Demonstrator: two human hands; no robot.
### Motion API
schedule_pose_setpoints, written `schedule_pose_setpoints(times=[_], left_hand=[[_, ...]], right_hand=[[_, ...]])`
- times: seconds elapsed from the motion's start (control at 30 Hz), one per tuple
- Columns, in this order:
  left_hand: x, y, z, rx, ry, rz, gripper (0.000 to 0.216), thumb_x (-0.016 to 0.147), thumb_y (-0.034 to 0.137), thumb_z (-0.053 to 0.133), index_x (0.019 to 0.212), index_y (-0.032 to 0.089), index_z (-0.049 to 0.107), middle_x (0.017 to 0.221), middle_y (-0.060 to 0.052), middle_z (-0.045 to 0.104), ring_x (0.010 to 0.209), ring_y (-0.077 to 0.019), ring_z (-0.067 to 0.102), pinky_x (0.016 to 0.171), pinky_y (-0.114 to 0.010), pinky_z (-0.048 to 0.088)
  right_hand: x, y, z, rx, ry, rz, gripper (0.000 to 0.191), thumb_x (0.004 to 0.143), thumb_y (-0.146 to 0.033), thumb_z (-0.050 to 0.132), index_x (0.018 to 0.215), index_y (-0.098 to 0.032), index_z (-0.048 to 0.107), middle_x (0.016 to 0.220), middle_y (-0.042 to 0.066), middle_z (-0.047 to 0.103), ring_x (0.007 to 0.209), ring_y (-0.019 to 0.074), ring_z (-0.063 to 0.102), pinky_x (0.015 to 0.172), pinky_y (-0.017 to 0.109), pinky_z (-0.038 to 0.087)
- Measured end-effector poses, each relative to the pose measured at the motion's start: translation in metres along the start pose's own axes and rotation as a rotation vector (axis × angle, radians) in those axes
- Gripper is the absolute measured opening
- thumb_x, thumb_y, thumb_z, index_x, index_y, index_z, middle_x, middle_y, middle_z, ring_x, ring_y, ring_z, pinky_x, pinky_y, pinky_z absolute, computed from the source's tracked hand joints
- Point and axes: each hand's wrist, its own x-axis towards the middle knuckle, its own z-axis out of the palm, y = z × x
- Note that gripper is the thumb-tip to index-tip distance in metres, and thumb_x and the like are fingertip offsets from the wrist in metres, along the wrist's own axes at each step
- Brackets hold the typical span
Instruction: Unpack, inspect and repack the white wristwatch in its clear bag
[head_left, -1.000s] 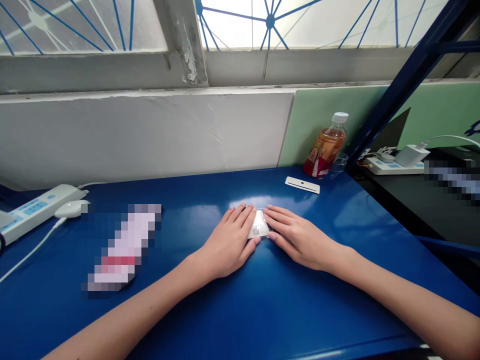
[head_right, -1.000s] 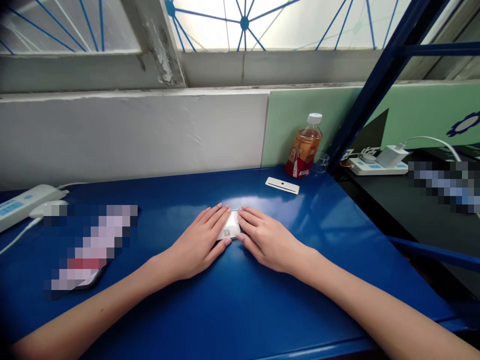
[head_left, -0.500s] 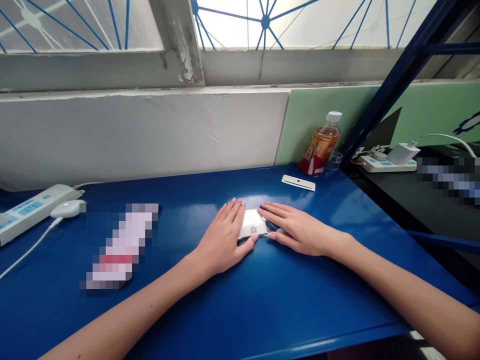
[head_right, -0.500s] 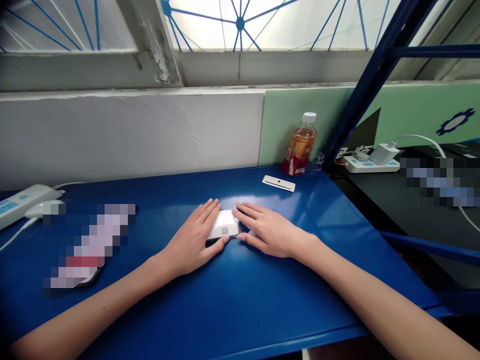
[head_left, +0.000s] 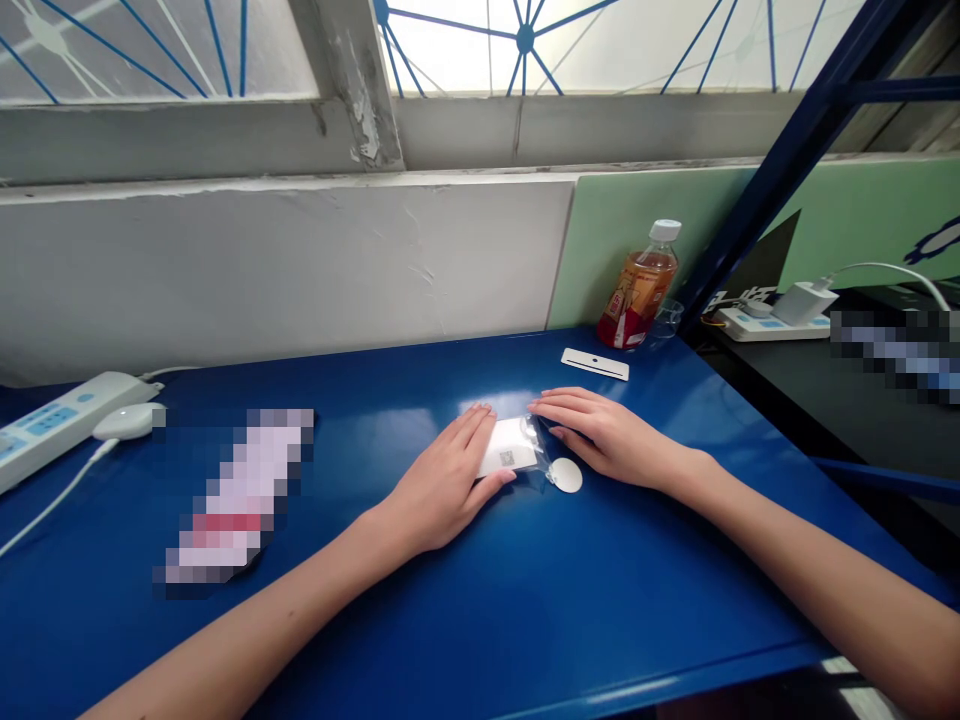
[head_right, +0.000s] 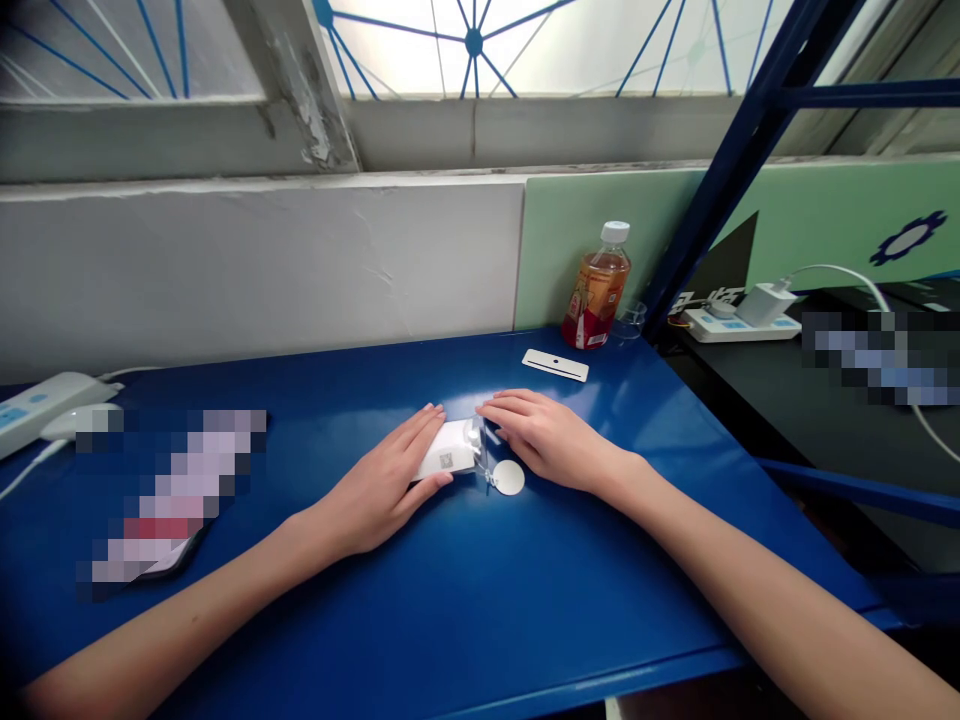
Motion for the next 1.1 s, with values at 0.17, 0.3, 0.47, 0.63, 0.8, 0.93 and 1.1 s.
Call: schedule_pose_setpoints(times=[0.17, 0.3, 0.47, 0.63, 0.8, 0.93, 1.1], left_hand=[[0.000, 0.000, -0.003, -0.047, -0.042, 0.058, 0.066, 0.102, 0.056, 0.031, 0.152, 0.013, 0.030, 0.159, -0.017, 0.030, 0.149, -0.0271, 0.023, 0.119, -0.046, 0.029], [0.000, 0.000, -0.002, -0.055, -0.001, 0.046, 0.061, 0.103, 0.052, 0.033, 0.153, 0.017, 0.028, 0.161, -0.015, 0.027, 0.150, -0.0278, 0.019, 0.120, -0.049, 0.025], [-0.001, 0.000, 0.002, -0.054, 0.077, -0.031, 0.050, 0.105, 0.035, 0.030, 0.151, 0.015, 0.030, 0.160, -0.015, 0.028, 0.150, -0.0282, 0.019, 0.121, -0.051, 0.023], [-0.001, -0.001, 0.004, -0.080, 0.164, -0.101, 0.046, 0.104, 0.027, 0.027, 0.147, 0.012, 0.036, 0.156, -0.017, 0.035, 0.148, -0.0285, 0.026, 0.119, -0.051, 0.028], [-0.001, -0.002, 0.004, -0.131, 0.223, -0.150, 0.044, 0.104, 0.028, 0.029, 0.144, 0.014, 0.038, 0.153, -0.016, 0.040, 0.145, -0.0284, 0.032, 0.118, -0.051, 0.032], [-0.001, -0.002, 0.004, -0.163, 0.251, -0.151, 0.043, 0.104, 0.029, 0.029, 0.143, 0.014, 0.039, 0.151, -0.016, 0.043, 0.143, -0.0274, 0.036, 0.118, -0.051, 0.032], [-0.003, 0.003, -0.002, -0.178, 0.306, -0.090, 0.046, 0.103, 0.032, 0.034, 0.146, 0.015, 0.036, 0.151, -0.016, 0.041, 0.143, -0.0277, 0.036, 0.117, -0.048, 0.035]], right_hand=[[0.000, 0.002, 0.002, -0.021, 0.107, -0.100, 0.027, 0.098, -0.018, 0.049, 0.115, -0.019, 0.069, 0.112, 0.011, 0.073, 0.104, 0.0248, 0.068, 0.090, 0.042, 0.056], [0.000, 0.005, 0.000, -0.055, 0.178, -0.144, 0.021, 0.098, -0.022, 0.053, 0.104, -0.020, 0.073, 0.099, 0.010, 0.075, 0.092, 0.0232, 0.069, 0.080, 0.037, 0.057], [-0.002, 0.009, -0.006, -0.091, 0.238, -0.150, 0.018, 0.097, -0.025, 0.056, 0.102, -0.020, 0.073, 0.092, 0.009, 0.072, 0.084, 0.0214, 0.066, 0.075, 0.036, 0.055], [-0.001, 0.002, -0.010, 0.001, 0.291, -0.107, 0.017, 0.096, -0.022, 0.057, 0.103, -0.020, 0.072, 0.092, 0.009, 0.070, 0.083, 0.0205, 0.066, 0.075, 0.035, 0.055], [0.003, -0.007, -0.013, 0.269, 0.512, 0.061, 0.008, 0.092, -0.021, 0.062, 0.094, -0.021, 0.070, 0.085, 0.005, 0.066, 0.076, 0.0181, 0.064, 0.069, 0.032, 0.053], [0.005, -0.008, -0.015, 0.433, 0.569, 0.215, 0.014, 0.093, -0.024, 0.061, 0.081, -0.022, 0.068, 0.079, 0.002, 0.066, 0.073, 0.0169, 0.062, 0.070, 0.031, 0.051], [0.004, -0.005, -0.003, 0.476, 0.421, 0.421, 0.022, 0.092, -0.034, 0.062, 0.077, -0.020, 0.070, 0.076, 0.002, 0.070, 0.070, 0.0175, 0.063, 0.065, 0.031, 0.048]])
